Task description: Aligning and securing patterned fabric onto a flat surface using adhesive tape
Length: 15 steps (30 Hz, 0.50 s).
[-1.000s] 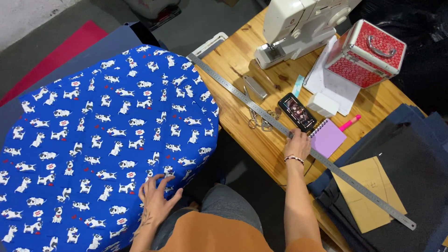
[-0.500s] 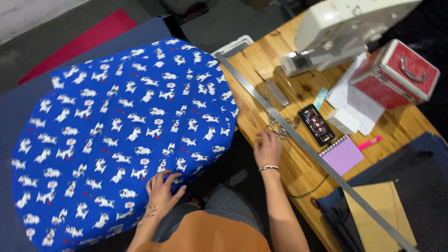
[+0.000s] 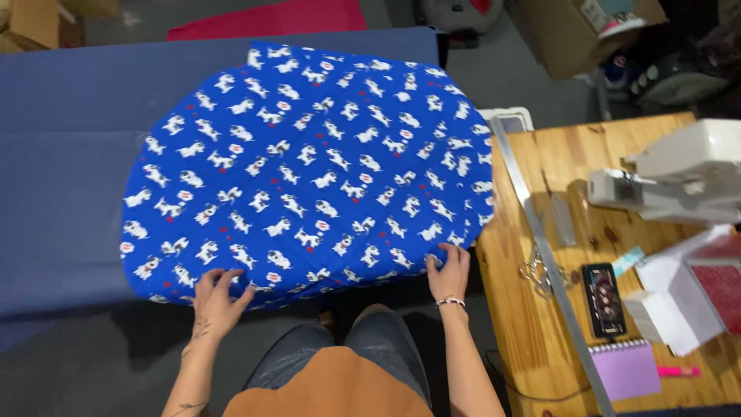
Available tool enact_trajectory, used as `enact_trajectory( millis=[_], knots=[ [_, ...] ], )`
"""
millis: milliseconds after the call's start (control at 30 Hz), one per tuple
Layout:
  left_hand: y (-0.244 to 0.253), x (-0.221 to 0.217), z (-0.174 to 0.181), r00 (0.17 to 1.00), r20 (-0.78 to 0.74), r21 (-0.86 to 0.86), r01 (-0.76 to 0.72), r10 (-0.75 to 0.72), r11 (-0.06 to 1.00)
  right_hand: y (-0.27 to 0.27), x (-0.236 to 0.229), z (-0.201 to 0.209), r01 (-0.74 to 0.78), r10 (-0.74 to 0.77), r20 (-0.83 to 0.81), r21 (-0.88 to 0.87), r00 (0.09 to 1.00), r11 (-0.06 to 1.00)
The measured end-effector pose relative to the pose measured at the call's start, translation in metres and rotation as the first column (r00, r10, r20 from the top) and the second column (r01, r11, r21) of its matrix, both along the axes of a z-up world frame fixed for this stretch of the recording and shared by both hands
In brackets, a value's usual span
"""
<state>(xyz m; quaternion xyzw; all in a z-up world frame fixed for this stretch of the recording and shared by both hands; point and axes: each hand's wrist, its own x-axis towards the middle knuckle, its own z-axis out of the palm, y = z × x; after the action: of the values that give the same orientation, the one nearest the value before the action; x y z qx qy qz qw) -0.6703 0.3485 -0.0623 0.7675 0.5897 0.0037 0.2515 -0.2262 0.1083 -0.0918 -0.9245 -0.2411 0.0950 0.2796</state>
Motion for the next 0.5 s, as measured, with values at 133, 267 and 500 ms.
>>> enact_trajectory(
  millis=[133, 267, 500],
  knots=[
    [0.034, -0.044, -0.015, 0.998, -0.023, 0.084, -0.062, 0.064, 0.995, 0.008, -0.004, -0.01, 0.025, -0.025, -0.003, 0.051, 1.0, 0.998],
    [0.067, -0.066, -0.018, 0.988, -0.006, 0.133, -0.155, 0.157, 0.979, 0.027, -0.003, -0.011, 0.152, -0.147, -0.053, 0.116, 0.988, 0.981],
    [0.087, -0.054, 0.003, 0.982, 0.077, 0.16, -0.185, 0.174, 0.97, 0.018, 0.02, -0.03, 0.362, -0.375, 0.02, 0.227, 0.927, 0.904]
  ],
)
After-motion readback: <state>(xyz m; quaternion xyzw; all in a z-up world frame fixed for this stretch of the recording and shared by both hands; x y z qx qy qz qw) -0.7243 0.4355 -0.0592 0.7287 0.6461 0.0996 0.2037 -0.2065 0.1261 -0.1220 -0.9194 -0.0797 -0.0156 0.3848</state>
